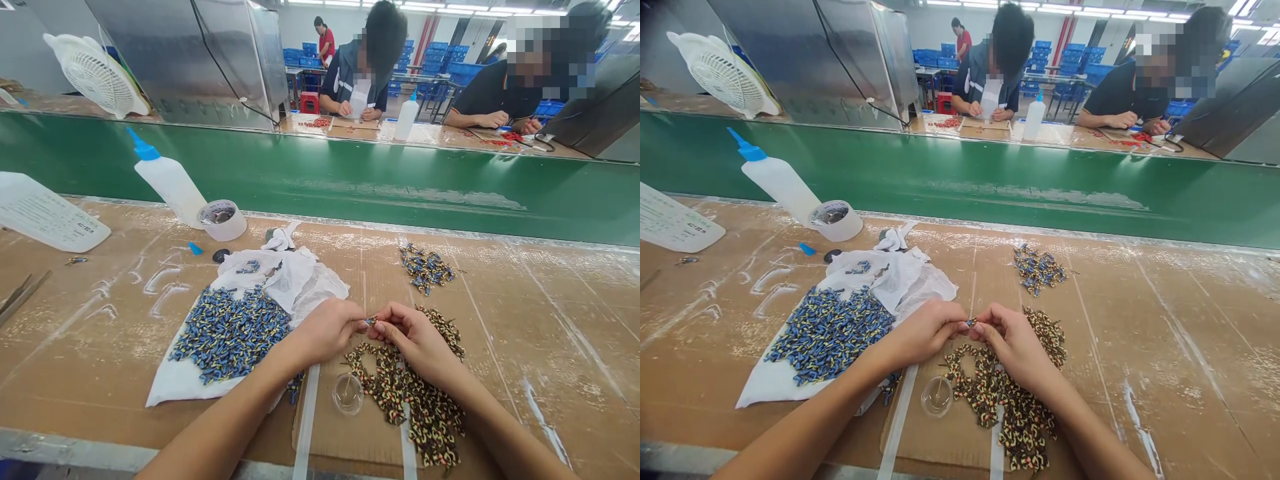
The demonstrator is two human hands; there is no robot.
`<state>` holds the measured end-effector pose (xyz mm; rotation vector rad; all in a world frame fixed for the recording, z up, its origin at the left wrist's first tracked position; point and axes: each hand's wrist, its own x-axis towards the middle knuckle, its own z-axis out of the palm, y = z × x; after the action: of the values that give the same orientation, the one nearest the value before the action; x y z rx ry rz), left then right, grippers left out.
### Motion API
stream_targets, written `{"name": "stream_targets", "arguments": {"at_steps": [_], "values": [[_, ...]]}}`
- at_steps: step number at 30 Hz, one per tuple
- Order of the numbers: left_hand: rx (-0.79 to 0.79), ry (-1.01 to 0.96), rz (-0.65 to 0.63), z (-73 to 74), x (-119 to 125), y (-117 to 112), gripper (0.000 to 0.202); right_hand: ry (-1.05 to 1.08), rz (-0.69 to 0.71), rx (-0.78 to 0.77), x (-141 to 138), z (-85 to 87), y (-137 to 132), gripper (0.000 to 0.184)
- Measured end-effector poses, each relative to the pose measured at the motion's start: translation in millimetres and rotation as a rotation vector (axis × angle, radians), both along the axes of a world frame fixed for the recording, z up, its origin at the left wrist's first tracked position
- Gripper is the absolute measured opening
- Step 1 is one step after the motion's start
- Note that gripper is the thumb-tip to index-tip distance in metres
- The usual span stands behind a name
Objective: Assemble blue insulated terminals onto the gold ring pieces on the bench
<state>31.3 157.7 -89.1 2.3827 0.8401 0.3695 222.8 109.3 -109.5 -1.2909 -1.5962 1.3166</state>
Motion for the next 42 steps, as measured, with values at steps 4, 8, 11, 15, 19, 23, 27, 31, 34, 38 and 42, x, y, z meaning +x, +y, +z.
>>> {"name": "stream_targets", "arguments": {"at_steps": [4, 8, 11, 15, 19, 23, 27, 31, 34, 38, 42], "values": [[0.001, 0.064, 0.016, -1.4, 1, -1, 0.026, -0.137, -0.005, 0.085, -1, 0.8, -1, 0.017], [0.04, 0.144, 0.065, -3.4, 5, -3, 0.024, -0.278, 0.005, 0.182, -4, 1.3, -2, 0.019], [0.07, 0.184, 0.086, -5.4, 9, -6, 0.021, -0.312, 0.016, 0.214, -5, 1.0, -2, 0.019], [0.084, 0.204, 0.094, -6.3, 9, -7, 0.018, -0.331, 0.022, 0.234, -5, -0.7, -2, 0.018], [0.056, 0.151, 0.069, -5.4, 8, -7, 0.02, -0.334, 0.028, 0.242, -5, -2.2, 0, 0.017], [-0.024, 0.1, 0.054, 1.6, 10, -8, 0.023, -0.281, 0.031, 0.218, -8, 4.3, -1, 0.016], [-0.205, 0.02, 0.105, 27.7, -8, -1, 0.02, -0.136, 0.001, 0.189, 4, 16.2, 5, 0.016], [-0.126, 0.093, 0.477, 53.2, -73, 11, 0.021, -0.139, -0.341, 0.274, 45, 14.5, 27, 0.02], [-0.079, 0.316, 0.781, 49.4, -124, 21, 0.036, -0.192, -0.583, 0.323, 76, 2.5, 49, 0.026], [-0.11, 0.418, 0.787, 24.1, -155, 32, 0.032, -0.189, -0.694, 0.348, 99, -10.2, 67, 0.04], [-0.107, 0.417, 0.778, 7.5, -160, 39, 0.012, -0.161, -0.75, 0.362, 107, -13.5, 66, 0.048]]}}
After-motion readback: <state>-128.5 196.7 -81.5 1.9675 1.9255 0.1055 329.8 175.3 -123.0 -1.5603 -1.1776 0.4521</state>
